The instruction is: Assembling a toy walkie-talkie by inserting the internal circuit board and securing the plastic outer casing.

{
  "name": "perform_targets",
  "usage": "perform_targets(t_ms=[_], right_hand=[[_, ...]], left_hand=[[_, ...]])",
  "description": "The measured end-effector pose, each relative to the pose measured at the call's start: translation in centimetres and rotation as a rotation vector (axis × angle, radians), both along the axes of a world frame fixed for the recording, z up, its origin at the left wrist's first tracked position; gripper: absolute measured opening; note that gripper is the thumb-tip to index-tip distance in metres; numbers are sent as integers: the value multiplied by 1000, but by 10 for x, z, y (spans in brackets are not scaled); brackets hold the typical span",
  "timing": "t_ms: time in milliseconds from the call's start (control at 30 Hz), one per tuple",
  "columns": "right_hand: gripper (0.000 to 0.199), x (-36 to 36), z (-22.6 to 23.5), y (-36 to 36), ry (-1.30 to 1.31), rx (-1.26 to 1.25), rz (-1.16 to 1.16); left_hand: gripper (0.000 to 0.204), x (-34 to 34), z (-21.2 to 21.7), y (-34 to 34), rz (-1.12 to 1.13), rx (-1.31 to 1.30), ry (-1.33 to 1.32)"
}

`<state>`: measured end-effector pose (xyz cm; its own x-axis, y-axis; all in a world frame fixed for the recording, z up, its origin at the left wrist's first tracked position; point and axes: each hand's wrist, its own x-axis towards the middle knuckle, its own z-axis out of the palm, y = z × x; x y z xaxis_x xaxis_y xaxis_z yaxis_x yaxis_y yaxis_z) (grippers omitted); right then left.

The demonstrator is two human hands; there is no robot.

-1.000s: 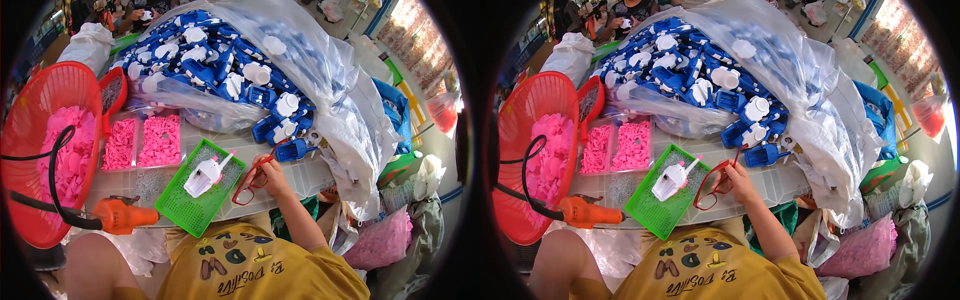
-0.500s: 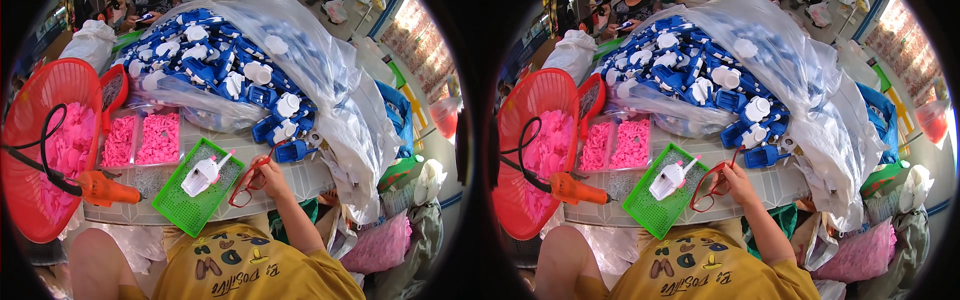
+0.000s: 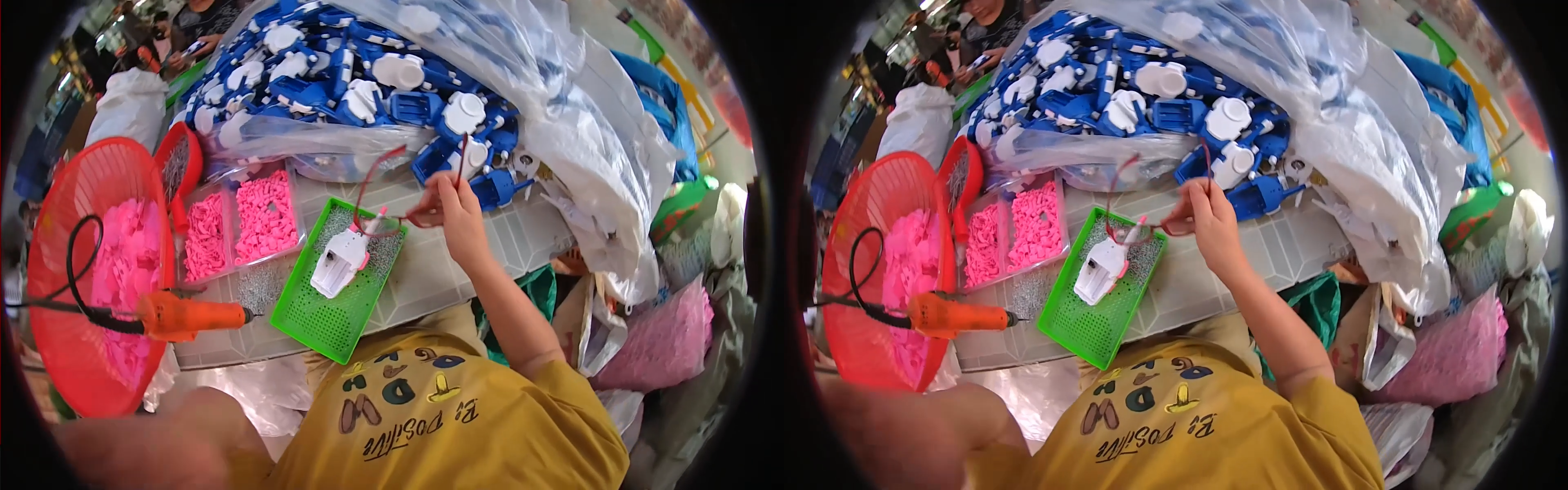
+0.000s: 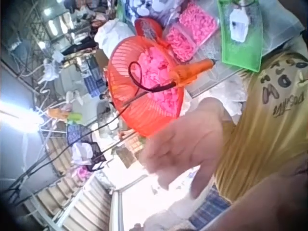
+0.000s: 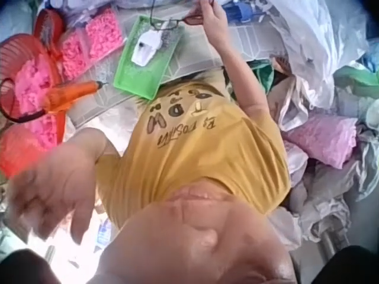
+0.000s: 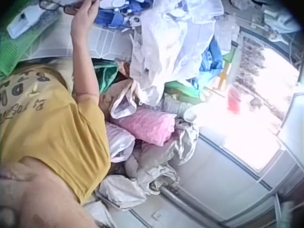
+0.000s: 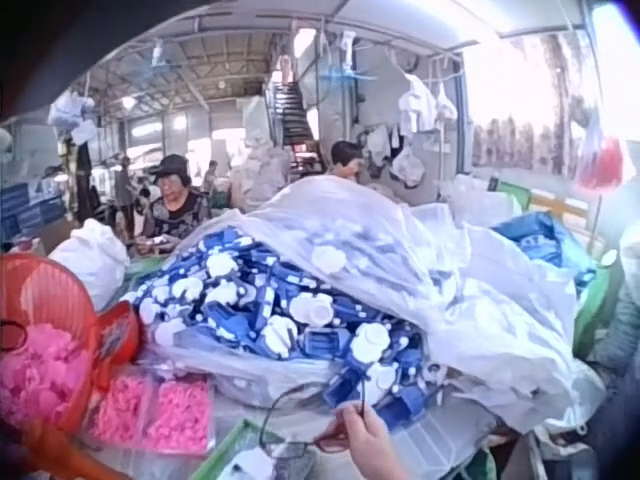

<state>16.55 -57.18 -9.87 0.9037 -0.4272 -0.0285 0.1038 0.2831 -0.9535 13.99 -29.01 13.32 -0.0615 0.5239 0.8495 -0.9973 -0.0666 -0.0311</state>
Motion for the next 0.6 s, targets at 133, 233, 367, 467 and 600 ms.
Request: perform_targets(t_ms=[133,233,367,467,600], right_hand=[[23,23,3,1,-89,24,-52],[24,34,8,10,-156,67,-30],[24,35,14,16,-262,-57,-31],[22,33,16,5,-248,-19,-38],[23,31,17,2,-153,106,24]], left_hand=[[24,-16,-78,7,-360,1281,601],[34,-6,-153,-21,-325,1252,936],[33,-12,-167,-10,-460,1165,1204],[29,4,-169,39,-985,1672,1348],[14,40,-165,152,-1450,1761,1600]])
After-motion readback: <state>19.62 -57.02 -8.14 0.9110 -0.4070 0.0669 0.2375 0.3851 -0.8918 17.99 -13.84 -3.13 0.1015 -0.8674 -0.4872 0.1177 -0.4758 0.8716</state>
